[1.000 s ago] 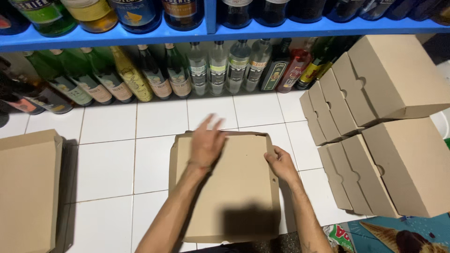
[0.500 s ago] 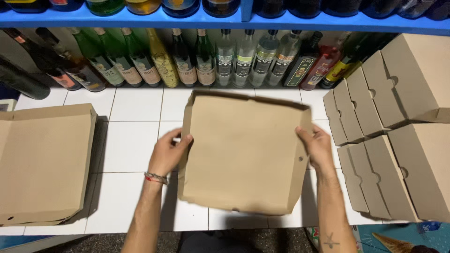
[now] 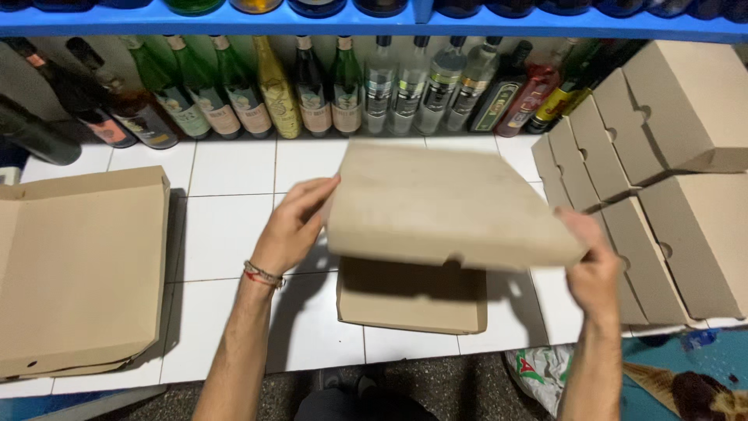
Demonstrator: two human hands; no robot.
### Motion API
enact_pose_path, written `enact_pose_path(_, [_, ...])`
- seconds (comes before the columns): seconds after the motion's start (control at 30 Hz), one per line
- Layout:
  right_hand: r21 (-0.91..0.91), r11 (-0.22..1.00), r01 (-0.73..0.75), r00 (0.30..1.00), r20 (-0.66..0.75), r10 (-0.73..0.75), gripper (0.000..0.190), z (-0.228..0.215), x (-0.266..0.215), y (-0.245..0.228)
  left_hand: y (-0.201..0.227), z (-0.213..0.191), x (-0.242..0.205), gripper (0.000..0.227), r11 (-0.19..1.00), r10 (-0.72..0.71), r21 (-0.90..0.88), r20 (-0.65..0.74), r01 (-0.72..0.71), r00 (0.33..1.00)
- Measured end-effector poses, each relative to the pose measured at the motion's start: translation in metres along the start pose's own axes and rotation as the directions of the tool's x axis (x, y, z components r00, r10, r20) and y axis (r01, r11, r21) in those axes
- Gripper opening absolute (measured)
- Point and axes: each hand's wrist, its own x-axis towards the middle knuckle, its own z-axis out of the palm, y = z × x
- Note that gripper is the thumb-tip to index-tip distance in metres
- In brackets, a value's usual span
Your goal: The person assembles flat cardboard boxes by folding and interlocking the flaps. They repeatedly pick up a flat piece, fold the sides, and lock the tabs to form a box, then place the finished box on a stack.
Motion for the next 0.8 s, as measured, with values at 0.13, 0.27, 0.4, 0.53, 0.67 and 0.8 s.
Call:
enact_pose_path(0.13, [0.387, 0.903, -0.186, 0.98, 0.004, 0.2, 0.039, 0.036, -0.056, 0.059, -0.023, 0.024, -0.026, 0.055, 0.974, -0.143, -0.159, 0.106, 0.159, 0.984])
enact_pose_path(0.27, [0.498, 0.79, -0.358, 0.919, 0.038, 0.393, 0.034, 0.076, -0.098, 0.117, -0.076, 0.064, -0.052, 0.051, 0.898, -0.354, -0.204, 0.193, 0.39, 0.915])
enact_pose_path(0.4, [0.416, 0.739, -0.53, 0.841, 0.141, 0.523, 0.031, 0.094, -0.103, 0.063, -0.053, 0.075, -0.068, 0.043, 0.828, -0.503, -0.183, 0.175, 0.53, 0.846])
enact_pose_path(0.53, [0.332, 0.655, -0.678, 0.719, 0.117, 0.685, 0.073, 0.099, -0.103, 0.047, -0.062, 0.088, -0.083, 0.058, 0.731, -0.674, -0.078, 0.068, 0.678, 0.735])
enact_pose_path(0.67, [0.199, 0.498, -0.844, 0.528, 0.141, 0.838, 0.073, 0.099, -0.122, 0.095, -0.057, 0.099, -0.096, 0.081, 0.652, -0.745, 0.029, 0.213, 0.758, 0.632])
enact_pose_path(0.8, [0.101, 0.531, -0.842, 0.54, 0.153, 0.828, 0.068, 0.104, -0.122, 0.069, -0.02, 0.094, -0.095, 0.08, 0.627, -0.755, 0.021, 0.264, 0.779, 0.6])
